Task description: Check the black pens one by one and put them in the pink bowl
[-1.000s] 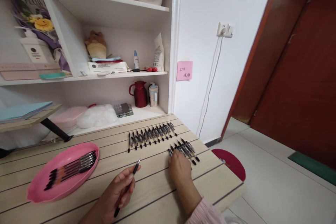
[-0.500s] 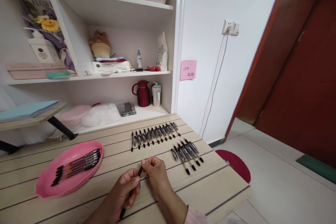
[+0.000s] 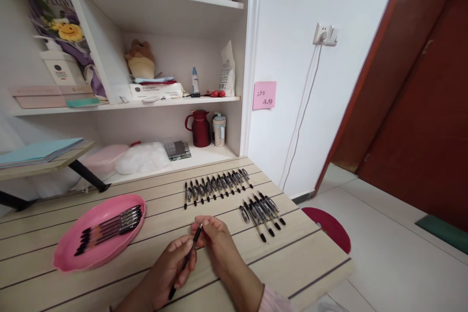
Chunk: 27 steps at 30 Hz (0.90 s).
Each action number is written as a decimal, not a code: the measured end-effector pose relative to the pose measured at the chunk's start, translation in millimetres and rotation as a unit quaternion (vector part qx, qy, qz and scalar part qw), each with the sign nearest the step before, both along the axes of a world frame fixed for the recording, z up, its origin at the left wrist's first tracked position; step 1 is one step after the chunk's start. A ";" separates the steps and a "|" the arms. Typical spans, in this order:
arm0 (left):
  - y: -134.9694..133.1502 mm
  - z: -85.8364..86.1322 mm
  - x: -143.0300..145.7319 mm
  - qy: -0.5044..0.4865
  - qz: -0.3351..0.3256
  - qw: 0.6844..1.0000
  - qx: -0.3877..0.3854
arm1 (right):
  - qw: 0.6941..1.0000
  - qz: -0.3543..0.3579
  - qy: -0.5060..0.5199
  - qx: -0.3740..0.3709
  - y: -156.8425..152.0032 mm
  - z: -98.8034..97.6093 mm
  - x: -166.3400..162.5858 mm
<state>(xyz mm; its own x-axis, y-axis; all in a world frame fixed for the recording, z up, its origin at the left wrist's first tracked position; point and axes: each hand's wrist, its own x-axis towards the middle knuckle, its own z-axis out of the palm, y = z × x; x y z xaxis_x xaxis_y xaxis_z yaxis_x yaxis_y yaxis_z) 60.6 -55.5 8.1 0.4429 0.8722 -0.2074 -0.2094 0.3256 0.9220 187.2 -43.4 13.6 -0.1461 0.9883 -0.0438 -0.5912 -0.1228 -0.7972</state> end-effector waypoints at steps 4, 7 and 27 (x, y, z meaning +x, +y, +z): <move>0.1 0.3 -0.7 0.004 -0.008 1.000 0.004 | 1.000 -0.005 -0.026 0.007 -0.1 -0.7 0.2; -0.2 0.9 -1.2 0.003 -0.008 1.000 0.002 | 0.999 -0.004 -0.029 0.025 0.5 0.2 0.7; -0.9 2.7 -4.5 -0.032 -0.038 0.998 -0.032 | 0.996 -0.004 0.087 0.023 2.5 2.6 2.9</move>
